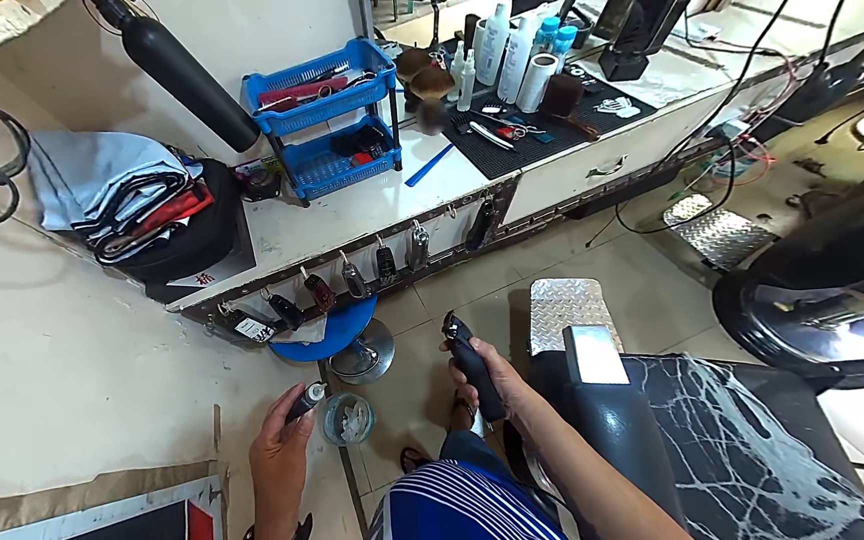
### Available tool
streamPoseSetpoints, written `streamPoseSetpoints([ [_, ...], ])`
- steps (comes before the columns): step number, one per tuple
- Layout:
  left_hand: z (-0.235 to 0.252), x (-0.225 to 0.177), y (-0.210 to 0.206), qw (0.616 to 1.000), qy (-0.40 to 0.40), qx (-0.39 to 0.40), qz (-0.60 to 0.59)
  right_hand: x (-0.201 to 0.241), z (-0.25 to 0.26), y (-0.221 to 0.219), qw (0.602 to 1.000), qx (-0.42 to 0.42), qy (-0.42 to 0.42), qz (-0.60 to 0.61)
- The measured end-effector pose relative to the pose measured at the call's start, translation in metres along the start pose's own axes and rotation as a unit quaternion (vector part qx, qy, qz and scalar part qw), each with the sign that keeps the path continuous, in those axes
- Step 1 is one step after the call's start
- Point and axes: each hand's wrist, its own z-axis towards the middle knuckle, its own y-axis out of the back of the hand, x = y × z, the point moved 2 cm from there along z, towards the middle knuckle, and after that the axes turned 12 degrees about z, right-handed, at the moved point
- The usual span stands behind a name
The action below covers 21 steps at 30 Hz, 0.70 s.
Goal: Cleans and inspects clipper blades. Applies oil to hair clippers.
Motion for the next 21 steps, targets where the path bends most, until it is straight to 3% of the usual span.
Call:
streamPoseSetpoints([
  [9, -0.006, 0.000, 0.002, 0.999, 0.023, -0.015, -0.016, -0.006, 0.007, -0.004, 0.998, -0.010, -0.045, -0.032],
  [21, 0.001, -0.002, 0.000, 0.998, 0.034, -0.049, -0.027, 0.002, 0.033, -0.011, 0.975, 0.024, -0.110, -0.191],
])
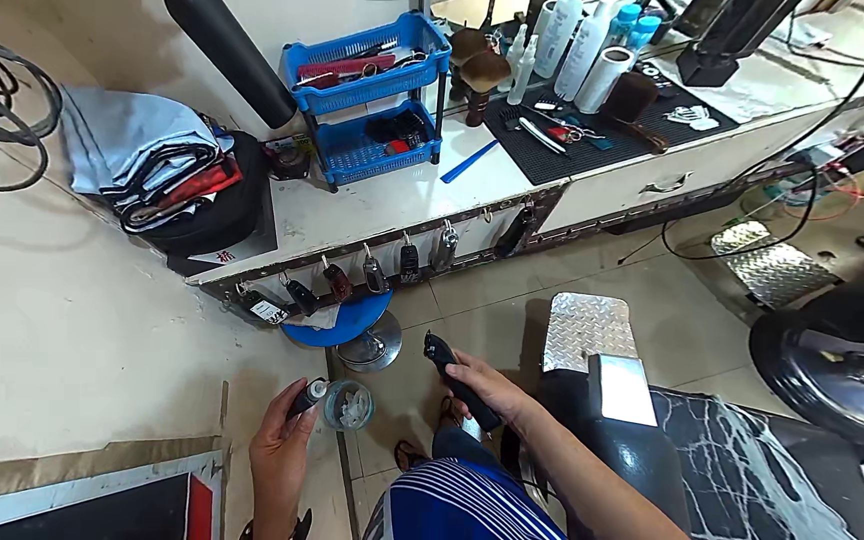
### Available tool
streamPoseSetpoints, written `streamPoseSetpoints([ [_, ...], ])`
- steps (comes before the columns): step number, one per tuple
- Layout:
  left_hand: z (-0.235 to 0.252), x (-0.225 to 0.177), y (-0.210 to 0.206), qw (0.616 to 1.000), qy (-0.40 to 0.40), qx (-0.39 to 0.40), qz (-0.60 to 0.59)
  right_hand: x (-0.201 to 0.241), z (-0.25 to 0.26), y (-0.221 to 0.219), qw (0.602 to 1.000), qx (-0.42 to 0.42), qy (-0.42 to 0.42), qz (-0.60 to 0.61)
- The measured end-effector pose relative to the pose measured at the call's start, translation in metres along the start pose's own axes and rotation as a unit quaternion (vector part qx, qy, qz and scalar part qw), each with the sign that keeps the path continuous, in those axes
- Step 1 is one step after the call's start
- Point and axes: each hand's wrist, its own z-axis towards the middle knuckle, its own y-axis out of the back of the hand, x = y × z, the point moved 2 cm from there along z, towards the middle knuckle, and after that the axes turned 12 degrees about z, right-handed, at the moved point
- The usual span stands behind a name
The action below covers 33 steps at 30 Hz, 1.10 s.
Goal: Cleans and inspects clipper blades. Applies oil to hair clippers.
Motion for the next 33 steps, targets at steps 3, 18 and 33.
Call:
streamPoseSetpoints([
  [3, 0.006, -0.003, -0.003, 1.000, -0.006, -0.001, 0.007, 0.005, 0.007, 0.003, 0.999, 0.014, -0.015, -0.031],
  [18, 0.033, -0.020, -0.036, 1.000, -0.026, -0.006, 0.005, 0.045, 0.034, 0.026, 0.988, 0.035, -0.063, -0.135],
  [33, 0.050, -0.038, -0.079, 1.000, -0.028, 0.002, 0.013, 0.127, 0.026, 0.062, 0.993, -0.004, 0.076, -0.089],
])
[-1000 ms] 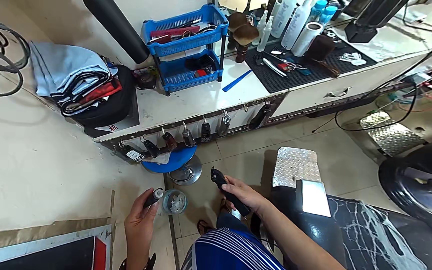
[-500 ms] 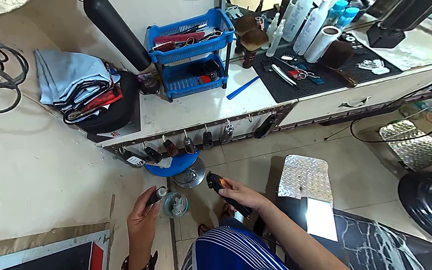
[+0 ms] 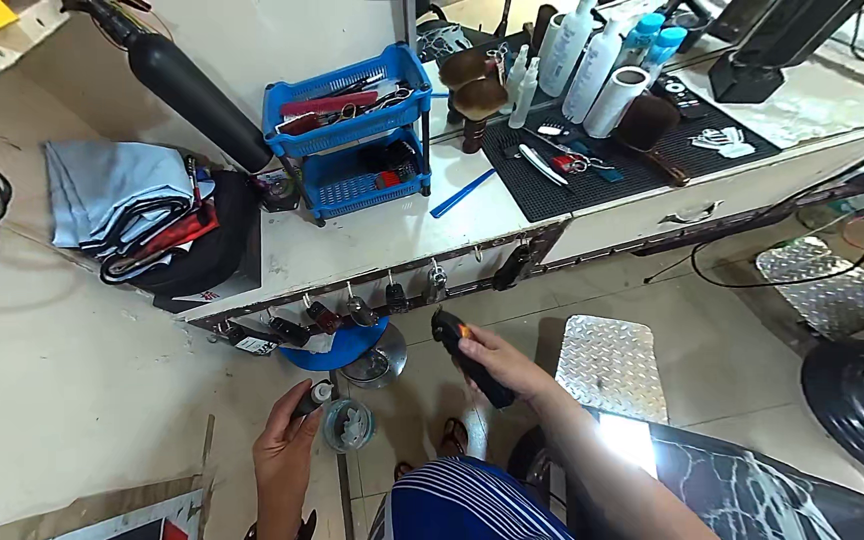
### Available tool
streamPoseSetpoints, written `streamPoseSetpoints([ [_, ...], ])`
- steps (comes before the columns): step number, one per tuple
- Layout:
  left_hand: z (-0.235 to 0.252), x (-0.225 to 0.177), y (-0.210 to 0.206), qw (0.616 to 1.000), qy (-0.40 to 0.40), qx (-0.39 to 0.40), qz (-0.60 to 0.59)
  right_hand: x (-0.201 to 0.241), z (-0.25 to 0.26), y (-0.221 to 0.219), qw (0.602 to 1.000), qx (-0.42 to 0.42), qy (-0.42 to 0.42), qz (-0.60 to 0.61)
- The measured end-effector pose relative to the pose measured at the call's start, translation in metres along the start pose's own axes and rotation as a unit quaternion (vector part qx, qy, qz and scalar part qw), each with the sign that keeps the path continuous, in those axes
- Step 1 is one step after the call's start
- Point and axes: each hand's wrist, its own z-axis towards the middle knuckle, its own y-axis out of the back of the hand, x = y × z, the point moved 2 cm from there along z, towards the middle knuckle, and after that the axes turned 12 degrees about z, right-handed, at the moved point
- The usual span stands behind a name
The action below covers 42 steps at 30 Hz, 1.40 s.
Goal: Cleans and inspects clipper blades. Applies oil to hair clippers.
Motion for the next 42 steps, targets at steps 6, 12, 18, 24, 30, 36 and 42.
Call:
streamPoseSetpoints([
  [6, 0.009, -0.004, -0.025, 1.000, 0.001, 0.028, -0.011, 0.031, -0.009, 0.028, 0.994, -0.058, 0.059, 0.077],
  [12, 0.022, -0.007, -0.043, 0.998, -0.002, 0.065, -0.007, 0.023, -0.018, 0.044, 0.968, -0.044, 0.090, 0.228],
  [18, 0.035, -0.011, -0.049, 0.996, 0.004, 0.083, -0.012, 0.023, -0.019, 0.046, 0.957, -0.047, 0.128, 0.256],
  [24, 0.053, -0.005, -0.041, 0.995, -0.001, 0.103, -0.011, 0.023, -0.014, 0.036, 0.953, -0.071, 0.167, 0.241],
  [30, 0.071, 0.004, -0.024, 0.991, -0.017, 0.132, -0.022, 0.021, -0.017, 0.011, 0.957, -0.124, 0.187, 0.186],
  [36, 0.084, 0.015, -0.009, 0.986, -0.029, 0.160, -0.037, 0.013, -0.021, -0.009, 0.948, -0.166, 0.222, 0.155],
  [42, 0.096, 0.021, 0.000, 0.980, -0.049, 0.187, -0.041, 0.002, -0.024, -0.021, 0.932, -0.227, 0.247, 0.136],
])
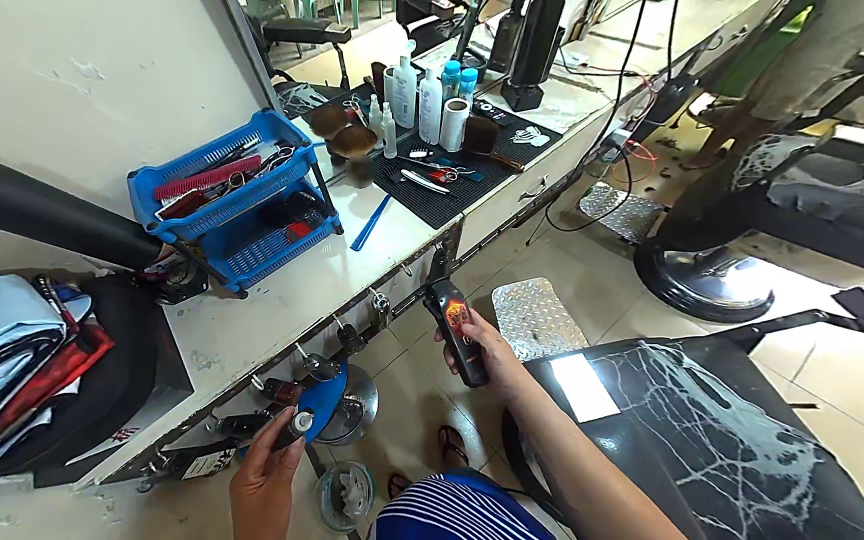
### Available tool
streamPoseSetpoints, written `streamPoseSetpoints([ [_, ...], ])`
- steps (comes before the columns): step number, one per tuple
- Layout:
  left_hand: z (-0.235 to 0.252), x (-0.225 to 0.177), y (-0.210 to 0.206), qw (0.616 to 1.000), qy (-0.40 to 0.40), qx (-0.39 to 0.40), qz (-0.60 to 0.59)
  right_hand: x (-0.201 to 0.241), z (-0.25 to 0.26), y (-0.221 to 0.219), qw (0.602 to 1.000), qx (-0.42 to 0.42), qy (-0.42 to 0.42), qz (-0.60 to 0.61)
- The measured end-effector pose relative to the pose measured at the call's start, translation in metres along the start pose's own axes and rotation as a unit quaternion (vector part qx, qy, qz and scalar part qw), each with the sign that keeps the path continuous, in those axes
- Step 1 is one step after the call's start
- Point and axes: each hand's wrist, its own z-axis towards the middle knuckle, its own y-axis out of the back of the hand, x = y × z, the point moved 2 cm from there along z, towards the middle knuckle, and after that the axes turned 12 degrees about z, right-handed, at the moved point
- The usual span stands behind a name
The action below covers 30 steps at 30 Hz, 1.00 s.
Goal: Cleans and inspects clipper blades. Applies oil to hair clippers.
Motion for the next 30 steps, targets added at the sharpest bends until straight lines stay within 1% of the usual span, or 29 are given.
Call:
streamPoseSetpoints([
  [3, 0.001, 0.002, 0.009, 1.000, -0.006, 0.003, -0.001, 0.002, 0.006, -0.003, 0.996, -0.071, 0.059, 0.020],
  [5, 0.000, 0.003, 0.017, 1.000, -0.009, 0.004, -0.001, 0.004, 0.018, 0.000, 0.984, -0.112, 0.111, 0.080],
  [8, -0.005, 0.007, 0.028, 1.000, -0.002, 0.000, -0.006, 0.014, 0.052, 0.004, 0.954, -0.167, 0.186, 0.167],
  [13, -0.016, 0.012, 0.041, 1.000, 0.023, -0.015, -0.003, 0.033, 0.122, -0.002, 0.891, -0.246, 0.288, 0.251],
  [16, -0.020, 0.014, 0.046, 0.999, 0.042, -0.027, -0.001, 0.034, 0.150, -0.011, 0.874, -0.281, 0.296, 0.263],
  [19, -0.022, 0.020, 0.051, 0.998, 0.052, -0.032, -0.002, 0.028, 0.165, -0.018, 0.872, -0.308, 0.293, 0.243],
  [22, -0.021, 0.023, 0.052, 0.998, 0.051, -0.032, 0.000, 0.018, 0.172, -0.016, 0.869, -0.325, 0.302, 0.222],
  [25, -0.016, 0.020, 0.050, 0.998, 0.056, -0.030, 0.004, 0.010, 0.166, -0.011, 0.861, -0.338, 0.305, 0.224],
  [27, -0.013, 0.019, 0.049, 0.998, 0.059, -0.025, 0.008, 0.002, 0.152, -0.007, 0.850, -0.347, 0.303, 0.255],
  [30, -0.010, 0.018, 0.046, 0.998, 0.054, -0.019, 0.009, -0.027, 0.127, 0.007, 0.817, -0.338, 0.271, 0.379],
])
